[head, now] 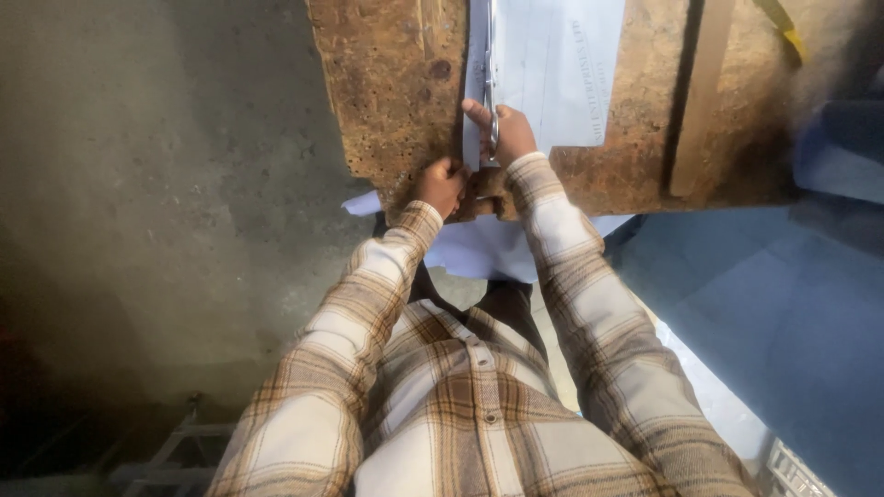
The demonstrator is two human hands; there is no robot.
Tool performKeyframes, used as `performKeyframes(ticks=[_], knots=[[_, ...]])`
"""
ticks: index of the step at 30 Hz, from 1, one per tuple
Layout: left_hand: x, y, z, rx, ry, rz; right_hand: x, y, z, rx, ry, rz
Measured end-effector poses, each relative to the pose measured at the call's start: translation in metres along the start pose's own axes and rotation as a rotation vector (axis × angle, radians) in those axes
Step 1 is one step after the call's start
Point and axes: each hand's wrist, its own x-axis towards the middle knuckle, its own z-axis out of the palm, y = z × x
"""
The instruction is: The person uses a pair of scissors to cut a long strip of white paper on a wooden table. They hold the paper with their left hand and cut along its length with their right hand, repeating the action to trim the paper into narrower strips.
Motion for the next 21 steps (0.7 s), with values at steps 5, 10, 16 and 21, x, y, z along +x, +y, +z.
performKeyframes(ticks=[5, 10, 16, 21], knots=[[0.010, -0.012, 0.004, 0.006, 0.004, 0.003, -0.004, -0.007, -0.002, -0.017, 0.007, 0.006], [-0.005, 0.003, 0.001, 0.019, 0.016, 0.015, -0.014, -0.011, 0.003, 0.023, 0.041, 0.023], [0.000, -0.004, 0.006, 0.027, 0.013, -0.009, 0.009, -0.020, 0.001, 0.018, 0.036, -0.039], [-0.019, 0.024, 0.001, -0.008, 0.015, -0.039, -0.013, -0.074, -0.002, -0.192, -0.015, -0.040]])
